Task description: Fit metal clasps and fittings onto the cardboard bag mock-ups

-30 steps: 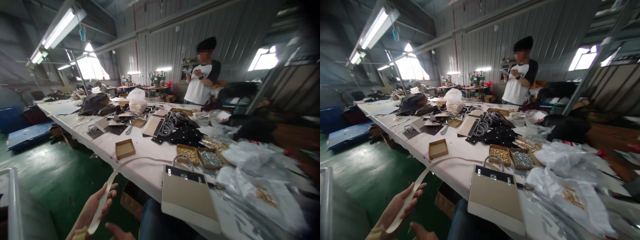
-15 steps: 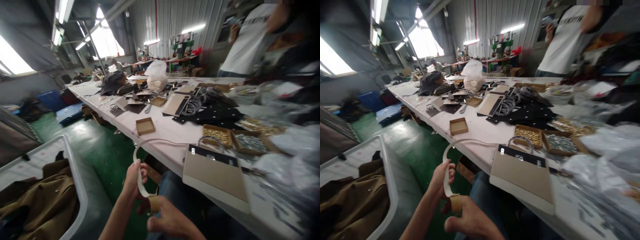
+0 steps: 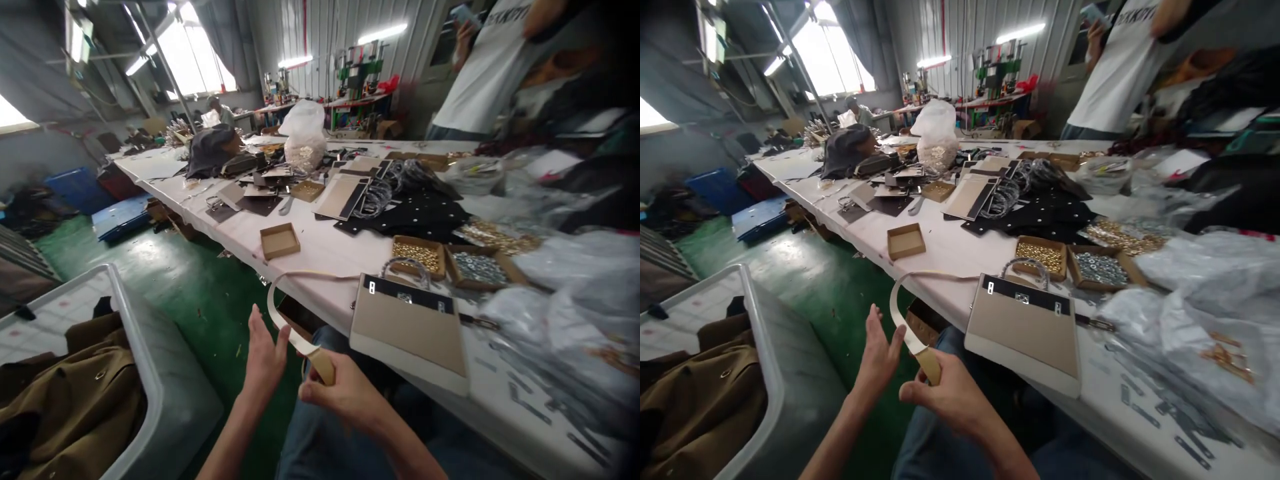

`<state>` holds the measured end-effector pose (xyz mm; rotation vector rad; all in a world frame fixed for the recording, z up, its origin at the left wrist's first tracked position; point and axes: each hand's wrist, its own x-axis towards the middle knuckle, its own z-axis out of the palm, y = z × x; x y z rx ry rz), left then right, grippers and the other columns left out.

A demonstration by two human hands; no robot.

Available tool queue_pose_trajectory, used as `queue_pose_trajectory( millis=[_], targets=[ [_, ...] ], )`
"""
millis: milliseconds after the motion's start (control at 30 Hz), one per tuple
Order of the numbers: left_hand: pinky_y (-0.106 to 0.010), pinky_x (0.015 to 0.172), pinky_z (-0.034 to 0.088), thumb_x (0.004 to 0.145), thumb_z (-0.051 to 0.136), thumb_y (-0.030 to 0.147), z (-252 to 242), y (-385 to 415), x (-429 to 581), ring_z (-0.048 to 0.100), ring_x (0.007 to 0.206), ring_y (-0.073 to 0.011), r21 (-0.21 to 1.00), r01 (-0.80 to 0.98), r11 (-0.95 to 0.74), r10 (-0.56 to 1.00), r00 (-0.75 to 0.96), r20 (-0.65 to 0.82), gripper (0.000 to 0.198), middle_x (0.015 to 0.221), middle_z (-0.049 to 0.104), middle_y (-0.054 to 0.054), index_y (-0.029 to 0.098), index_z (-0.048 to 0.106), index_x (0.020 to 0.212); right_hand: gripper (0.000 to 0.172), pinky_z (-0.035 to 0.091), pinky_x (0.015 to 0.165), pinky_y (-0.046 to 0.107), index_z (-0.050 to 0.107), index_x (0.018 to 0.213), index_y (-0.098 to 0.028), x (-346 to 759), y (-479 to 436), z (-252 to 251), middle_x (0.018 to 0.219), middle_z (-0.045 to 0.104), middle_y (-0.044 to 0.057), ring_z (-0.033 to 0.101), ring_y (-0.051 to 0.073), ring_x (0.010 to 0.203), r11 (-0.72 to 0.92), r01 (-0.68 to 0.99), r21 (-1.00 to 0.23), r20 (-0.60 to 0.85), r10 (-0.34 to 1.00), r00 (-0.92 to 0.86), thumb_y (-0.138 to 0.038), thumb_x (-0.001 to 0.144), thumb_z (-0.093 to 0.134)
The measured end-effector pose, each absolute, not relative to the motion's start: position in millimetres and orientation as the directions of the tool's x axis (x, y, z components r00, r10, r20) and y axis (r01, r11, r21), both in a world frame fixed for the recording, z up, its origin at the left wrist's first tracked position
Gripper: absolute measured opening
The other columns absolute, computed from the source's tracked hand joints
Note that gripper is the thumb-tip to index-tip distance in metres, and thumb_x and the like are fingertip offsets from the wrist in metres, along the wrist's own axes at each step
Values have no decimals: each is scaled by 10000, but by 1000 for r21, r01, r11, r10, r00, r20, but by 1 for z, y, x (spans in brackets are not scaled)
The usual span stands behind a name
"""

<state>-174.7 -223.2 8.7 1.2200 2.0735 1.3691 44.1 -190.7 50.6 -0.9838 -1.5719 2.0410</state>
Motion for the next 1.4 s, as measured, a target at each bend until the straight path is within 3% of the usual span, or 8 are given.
queue_pose_trajectory(
  millis=[100,267,467,667,900,1133,1267,1400],
  targets=[
    [-610,1448,125,1054,734,516,48,-237,-177,193,1772,-394,811,585,31,861,-427,275,824,1877,312,-182,175,455,1750,499,322,578,256,738,879,-195,71,-183,73,763,629,-46,465,123,696,-157,264,-952,-298,679,-671,-590,758,1018],
    [-461,1331,408,1121,583,631,93,-223,-172,651,1441,-369,982,108,155,978,121,-168,562,1410,783,-151,224,821,1428,467,353,594,260,769,917,-222,98,-166,103,760,632,-58,483,132,688,-14,278,-961,-227,618,-753,-608,779,993],
    [-302,841,535,1056,704,669,71,-194,-139,655,888,-240,956,-62,288,915,311,-255,514,925,729,-95,174,835,1012,393,388,659,265,748,1124,-232,109,-167,107,907,716,-12,515,142,734,-93,77,-993,-120,704,-700,-611,1023,769],
    [-273,746,462,1065,707,627,51,-197,-111,553,791,-180,861,-375,343,923,306,-234,445,898,610,-45,188,695,996,448,312,553,257,671,1019,-211,91,-181,72,769,591,-40,417,97,583,-284,-258,-924,-146,882,-448,-651,1036,754],
    [-287,785,467,1161,580,530,59,-189,-75,529,836,-192,997,67,-47,998,38,44,368,918,582,-34,208,667,1004,498,506,692,290,723,1084,-217,50,-185,44,888,716,13,590,155,715,-204,-506,-838,-195,978,-71,-646,905,903],
    [-352,1022,552,1115,668,518,74,-187,-62,685,1205,-297,993,70,-97,988,-116,104,323,1364,742,-147,218,786,1090,475,564,840,340,769,1142,-211,47,-186,38,1050,798,74,701,209,856,-159,-468,-869,-143,987,-71,-645,963,843],
    [-322,898,581,1081,718,560,74,-186,-57,717,944,-242,1000,1,-26,995,-101,26,370,1030,794,-99,198,771,1030,510,589,945,395,795,1181,-207,44,-188,41,1126,812,108,747,268,997,-132,-412,-902,-112,991,-72,-685,1005,770],
    [-292,749,548,1058,762,524,72,-183,-65,687,784,-211,997,82,-7,986,-163,21,353,842,747,-56,210,715,905,410,592,977,419,827,1105,-216,71,-191,45,1140,809,122,739,299,1055,1,-58,-998,7,995,-104,-613,1037,752]
  ],
)
